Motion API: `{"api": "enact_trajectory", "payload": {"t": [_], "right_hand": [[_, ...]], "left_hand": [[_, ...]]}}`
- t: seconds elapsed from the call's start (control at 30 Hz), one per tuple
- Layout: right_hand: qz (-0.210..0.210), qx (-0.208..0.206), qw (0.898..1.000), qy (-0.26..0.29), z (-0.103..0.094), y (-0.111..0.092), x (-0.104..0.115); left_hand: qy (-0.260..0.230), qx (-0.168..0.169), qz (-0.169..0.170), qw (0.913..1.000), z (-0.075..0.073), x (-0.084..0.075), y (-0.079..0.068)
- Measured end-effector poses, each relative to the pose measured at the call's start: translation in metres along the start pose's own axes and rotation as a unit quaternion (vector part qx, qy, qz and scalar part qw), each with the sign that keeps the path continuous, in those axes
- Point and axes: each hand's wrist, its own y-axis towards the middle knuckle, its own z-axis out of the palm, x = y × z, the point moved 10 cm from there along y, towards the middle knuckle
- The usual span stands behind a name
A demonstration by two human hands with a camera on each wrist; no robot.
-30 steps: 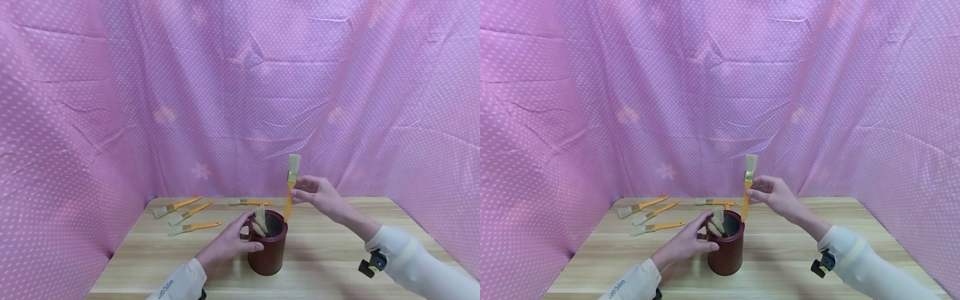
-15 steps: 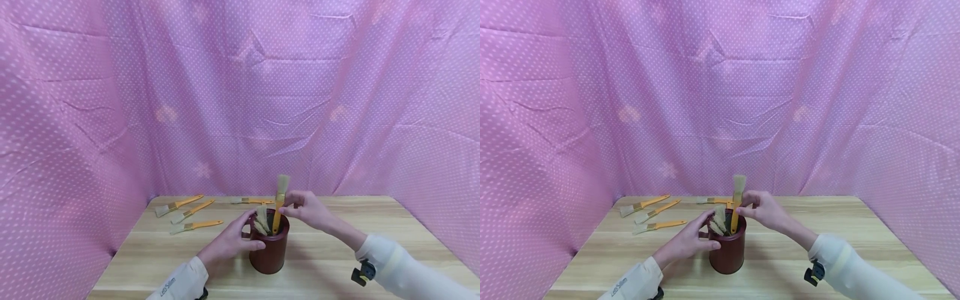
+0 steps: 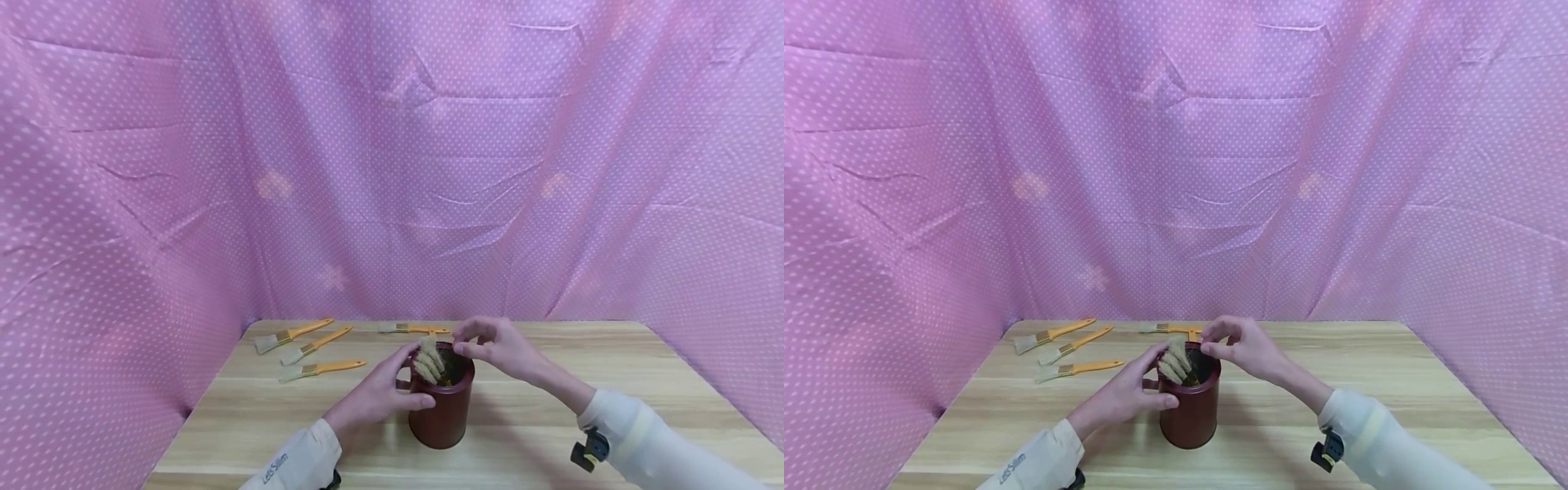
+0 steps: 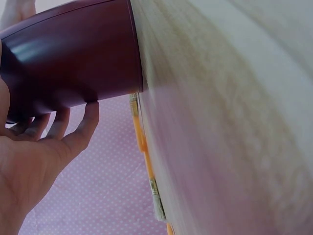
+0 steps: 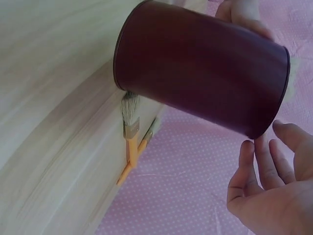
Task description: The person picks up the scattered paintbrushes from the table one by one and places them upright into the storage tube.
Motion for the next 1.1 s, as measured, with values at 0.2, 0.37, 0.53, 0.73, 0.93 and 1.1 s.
{"api": "enact_trajectory", "payload": {"t": [0.2,0.37,0.53,0.73,0.93,1.1], "right_hand": [[0.044,-0.009,0.995,0.085,-0.007,0.007,-0.014],[0.074,-0.025,0.992,0.094,-0.009,0.019,-0.029],[0.084,-0.023,0.993,0.080,0.000,0.036,-0.046],[0.080,-0.027,0.993,0.082,0.011,0.053,-0.062],[0.078,-0.026,0.993,0.085,0.021,0.069,-0.080],[0.069,-0.023,0.995,0.062,0.029,0.085,-0.094]], "left_hand": [[0.012,-0.003,-0.007,0.9999,-0.002,-0.001,0.000],[0.022,-0.006,-0.024,0.9995,-0.005,0.001,-0.001],[0.022,-0.003,-0.018,0.9996,-0.005,0.000,-0.001],[0.027,-0.005,-0.021,0.9994,-0.002,0.001,-0.002],[0.032,-0.013,-0.030,0.9990,-0.009,0.001,-0.007],[0.023,-0.025,-0.054,0.9979,-0.027,0.007,-0.017]]}}
